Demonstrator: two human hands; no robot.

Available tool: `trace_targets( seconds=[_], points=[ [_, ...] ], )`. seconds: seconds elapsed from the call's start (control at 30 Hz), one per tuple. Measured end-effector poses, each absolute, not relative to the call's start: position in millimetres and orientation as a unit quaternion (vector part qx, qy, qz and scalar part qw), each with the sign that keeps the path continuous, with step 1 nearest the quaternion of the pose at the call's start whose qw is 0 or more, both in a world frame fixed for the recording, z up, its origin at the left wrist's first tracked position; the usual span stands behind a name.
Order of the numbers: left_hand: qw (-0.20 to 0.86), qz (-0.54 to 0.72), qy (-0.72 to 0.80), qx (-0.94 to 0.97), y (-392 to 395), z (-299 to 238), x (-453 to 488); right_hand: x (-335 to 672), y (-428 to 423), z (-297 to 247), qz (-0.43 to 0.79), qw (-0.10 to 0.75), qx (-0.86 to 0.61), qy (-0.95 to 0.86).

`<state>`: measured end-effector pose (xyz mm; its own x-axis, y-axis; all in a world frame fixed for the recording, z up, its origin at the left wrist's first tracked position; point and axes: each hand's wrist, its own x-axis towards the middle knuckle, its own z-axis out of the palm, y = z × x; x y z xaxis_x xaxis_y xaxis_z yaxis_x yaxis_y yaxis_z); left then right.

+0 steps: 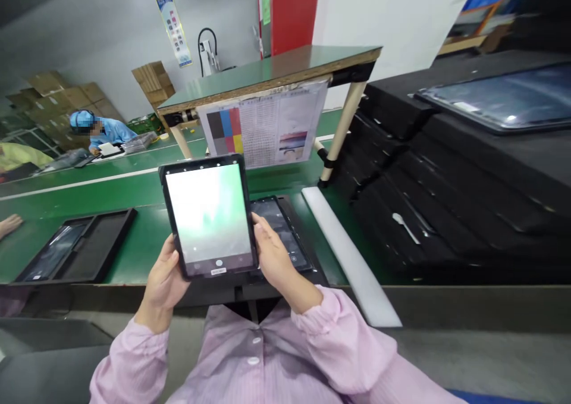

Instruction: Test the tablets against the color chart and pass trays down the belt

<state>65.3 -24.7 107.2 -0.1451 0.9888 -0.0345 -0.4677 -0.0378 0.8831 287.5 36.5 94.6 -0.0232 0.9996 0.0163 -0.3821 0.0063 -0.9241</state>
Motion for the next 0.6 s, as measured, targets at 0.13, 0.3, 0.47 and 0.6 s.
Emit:
trace_targets(
  seconds=[0.13,0.3,0.47,0.6],
  points=[
    [0.408,0.676,0.431,0.437,-10,102,104,303,39,105,0.621,0.615,-0.365,-0.320],
    [0.140,0.558,0.501,0.646,-6,102,132,324,43,119,0.612,0.604,-0.354,-0.369],
    [0.027,0.494,0.564,0.662,-8,99,143,330,44,118,0.598,0.611,-0.355,-0.379],
    [0.026,0.476,0.593,0.648,-7,97,149,330,44,116,0.585,0.603,-0.368,-0.399]
  ],
)
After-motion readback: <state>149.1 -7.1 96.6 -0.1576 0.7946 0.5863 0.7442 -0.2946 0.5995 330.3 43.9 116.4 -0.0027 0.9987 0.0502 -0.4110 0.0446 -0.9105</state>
